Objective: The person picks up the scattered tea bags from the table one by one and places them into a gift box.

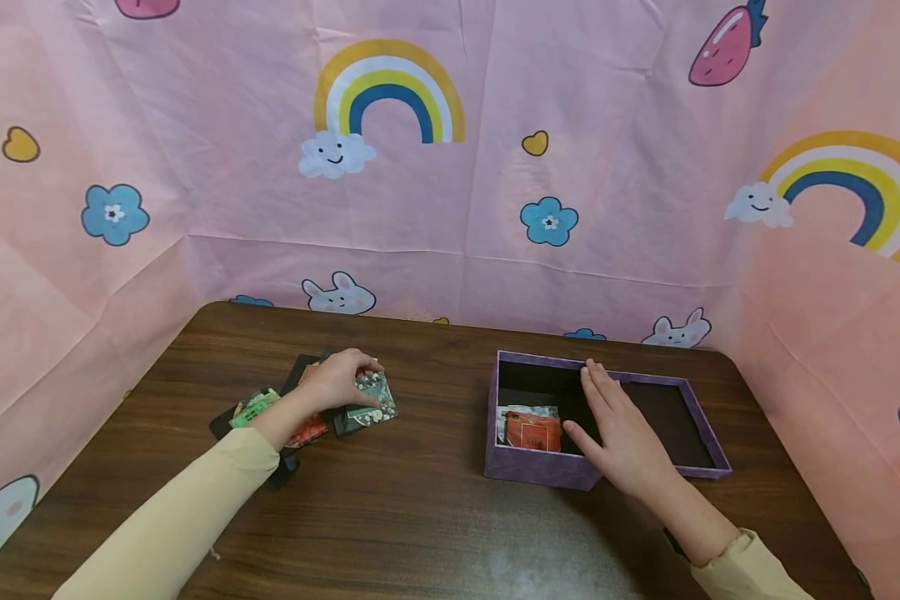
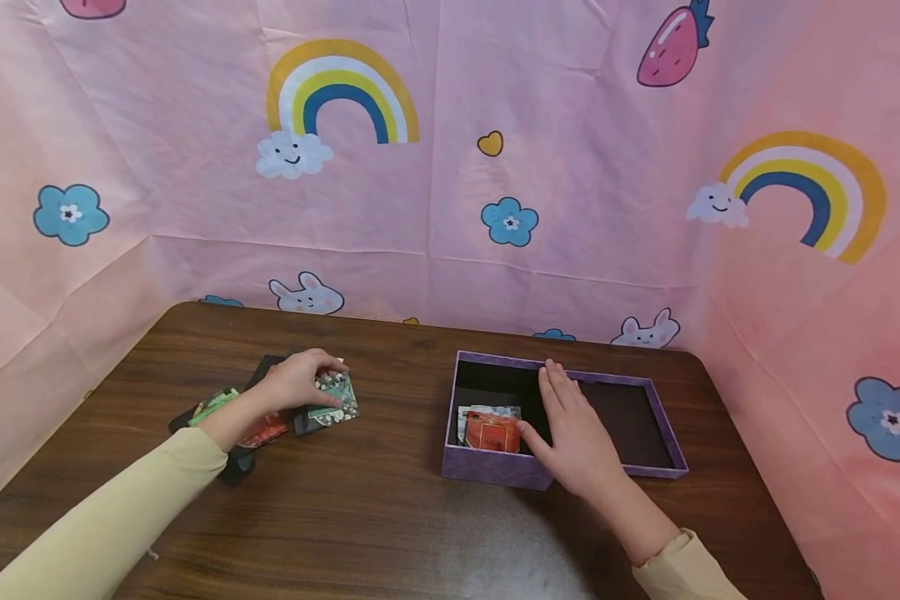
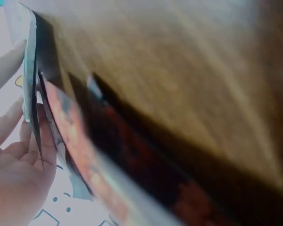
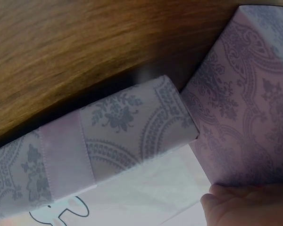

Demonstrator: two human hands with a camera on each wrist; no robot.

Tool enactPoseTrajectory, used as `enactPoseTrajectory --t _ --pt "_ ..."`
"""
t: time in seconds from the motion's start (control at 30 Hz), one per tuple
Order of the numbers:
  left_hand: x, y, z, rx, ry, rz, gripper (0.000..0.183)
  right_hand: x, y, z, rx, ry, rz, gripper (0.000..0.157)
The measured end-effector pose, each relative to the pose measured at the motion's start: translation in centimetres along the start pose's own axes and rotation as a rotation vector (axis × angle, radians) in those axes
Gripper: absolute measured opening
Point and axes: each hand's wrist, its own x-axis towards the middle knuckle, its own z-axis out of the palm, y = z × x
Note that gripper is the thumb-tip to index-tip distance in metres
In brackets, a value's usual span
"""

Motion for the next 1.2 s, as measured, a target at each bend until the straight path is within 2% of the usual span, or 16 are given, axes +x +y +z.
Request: enactPoseTrajectory --t 0.33,0.63,0.83,0.97,1.2 --pt "0.5 0.1 -0.2 -0.026 0.052 -0.035 0.035 0.1 0.0 0.1 -0.003 0.004 -0.004 0.082" --pt "1.1 1.1 -0.7 -0.133 0.195 -0.127 0.015 0.1 0.0 -0.2 -0.001 0.004 -0.004 0.082" --pt "1.6 2.0 -1.8 -0.167 0.262 -0.126 0.014 0.0 0.0 -0.1 0.000 0.001 0.001 0.082" --pt "1.7 2.7 -2.6 -0.196 0.280 -0.137 0.017 0.0 0.1 0.1 -0.003 0.010 -0.004 0.083" --pt "1.8 4.8 -3.9 -0.304 0.265 -0.164 0.019 0.1 0.1 0.2 -0.011 0.012 -0.013 0.083"
